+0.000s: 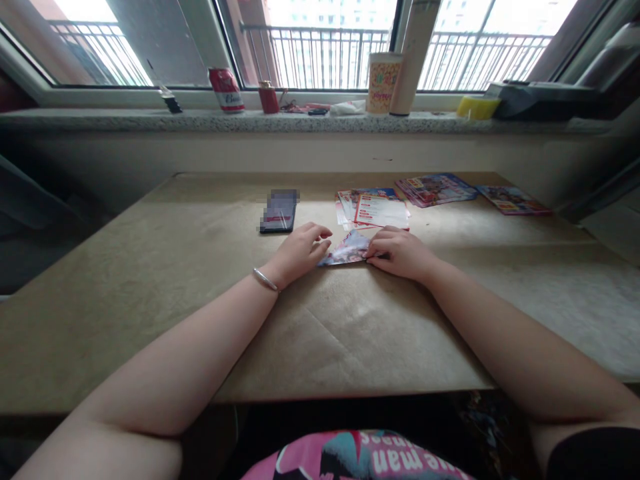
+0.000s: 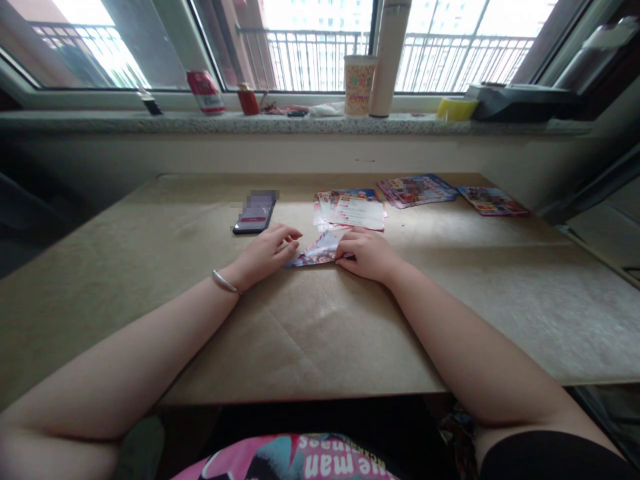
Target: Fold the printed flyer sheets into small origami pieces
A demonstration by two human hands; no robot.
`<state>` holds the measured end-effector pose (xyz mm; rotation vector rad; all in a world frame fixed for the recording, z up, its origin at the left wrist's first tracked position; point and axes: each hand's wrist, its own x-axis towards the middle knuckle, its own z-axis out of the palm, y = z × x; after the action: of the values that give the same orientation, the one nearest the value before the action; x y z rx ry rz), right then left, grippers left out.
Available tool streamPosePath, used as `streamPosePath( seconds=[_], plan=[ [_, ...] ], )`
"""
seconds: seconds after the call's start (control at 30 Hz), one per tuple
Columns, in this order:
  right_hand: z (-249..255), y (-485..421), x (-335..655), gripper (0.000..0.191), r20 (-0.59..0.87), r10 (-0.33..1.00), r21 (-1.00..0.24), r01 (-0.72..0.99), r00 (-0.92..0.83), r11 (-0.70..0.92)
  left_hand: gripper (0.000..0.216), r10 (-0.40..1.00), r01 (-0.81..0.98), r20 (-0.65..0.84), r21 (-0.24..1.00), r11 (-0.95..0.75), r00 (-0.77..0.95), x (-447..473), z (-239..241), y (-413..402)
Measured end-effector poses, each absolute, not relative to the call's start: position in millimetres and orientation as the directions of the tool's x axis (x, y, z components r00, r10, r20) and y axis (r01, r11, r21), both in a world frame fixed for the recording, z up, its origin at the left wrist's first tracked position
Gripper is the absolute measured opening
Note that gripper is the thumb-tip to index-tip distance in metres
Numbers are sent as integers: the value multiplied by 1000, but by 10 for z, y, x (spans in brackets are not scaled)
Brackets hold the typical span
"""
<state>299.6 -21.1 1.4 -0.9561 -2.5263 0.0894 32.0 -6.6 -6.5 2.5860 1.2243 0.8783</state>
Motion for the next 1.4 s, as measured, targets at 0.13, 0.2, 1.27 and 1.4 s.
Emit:
streamPosePath(
  seconds=[0.13,0.2,1.27,1.4],
  plan=[
    [9,-253,2892,10,392,597,-186,576,-700,796,41,714,670,317,251,-698,625,340,-77,-78],
    [0,-256,2881,11,406,612,-175,599,-679,781,48,704,673,279,211,-709,653,347,-82,-84],
    [-189,-127,2971,52,382,846,-538,654,-373,532,89,702,573,381,407,-712,602,356,-165,-48],
    [-179,-119,2992,40,386,847,-505,684,-366,526,82,679,555,418,391,-734,604,348,-161,-44]
  ],
)
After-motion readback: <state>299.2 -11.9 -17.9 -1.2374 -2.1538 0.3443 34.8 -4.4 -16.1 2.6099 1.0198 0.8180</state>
